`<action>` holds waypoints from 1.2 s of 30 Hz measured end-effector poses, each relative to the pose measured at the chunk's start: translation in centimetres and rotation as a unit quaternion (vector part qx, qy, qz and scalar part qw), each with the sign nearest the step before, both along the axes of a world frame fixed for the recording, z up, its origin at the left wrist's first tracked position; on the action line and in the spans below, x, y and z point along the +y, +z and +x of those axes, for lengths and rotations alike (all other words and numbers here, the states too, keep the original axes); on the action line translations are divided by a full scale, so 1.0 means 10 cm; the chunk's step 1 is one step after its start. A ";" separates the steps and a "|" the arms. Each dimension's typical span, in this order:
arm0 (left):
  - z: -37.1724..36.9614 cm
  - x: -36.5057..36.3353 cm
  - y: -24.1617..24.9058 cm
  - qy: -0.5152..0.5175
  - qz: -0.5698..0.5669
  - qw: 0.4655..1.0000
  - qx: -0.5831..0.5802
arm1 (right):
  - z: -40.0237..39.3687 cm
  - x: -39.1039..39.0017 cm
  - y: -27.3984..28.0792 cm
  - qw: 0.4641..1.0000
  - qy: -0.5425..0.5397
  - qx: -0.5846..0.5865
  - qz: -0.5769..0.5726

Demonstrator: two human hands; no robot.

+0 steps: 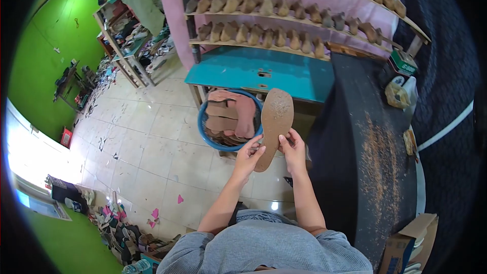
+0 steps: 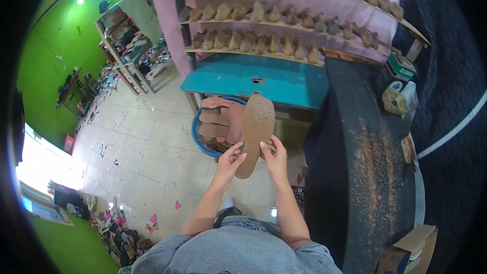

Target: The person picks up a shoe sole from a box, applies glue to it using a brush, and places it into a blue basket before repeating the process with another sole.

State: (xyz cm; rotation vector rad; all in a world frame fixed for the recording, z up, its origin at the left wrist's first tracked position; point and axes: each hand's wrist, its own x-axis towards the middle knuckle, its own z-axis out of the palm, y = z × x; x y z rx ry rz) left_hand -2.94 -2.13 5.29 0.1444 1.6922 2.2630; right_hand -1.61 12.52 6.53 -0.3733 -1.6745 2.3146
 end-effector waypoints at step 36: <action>-2.04 -0.94 -0.71 0.289 0.011 0.957 -0.029 | -2.49 -0.64 0.07 0.997 -0.032 0.044 -0.051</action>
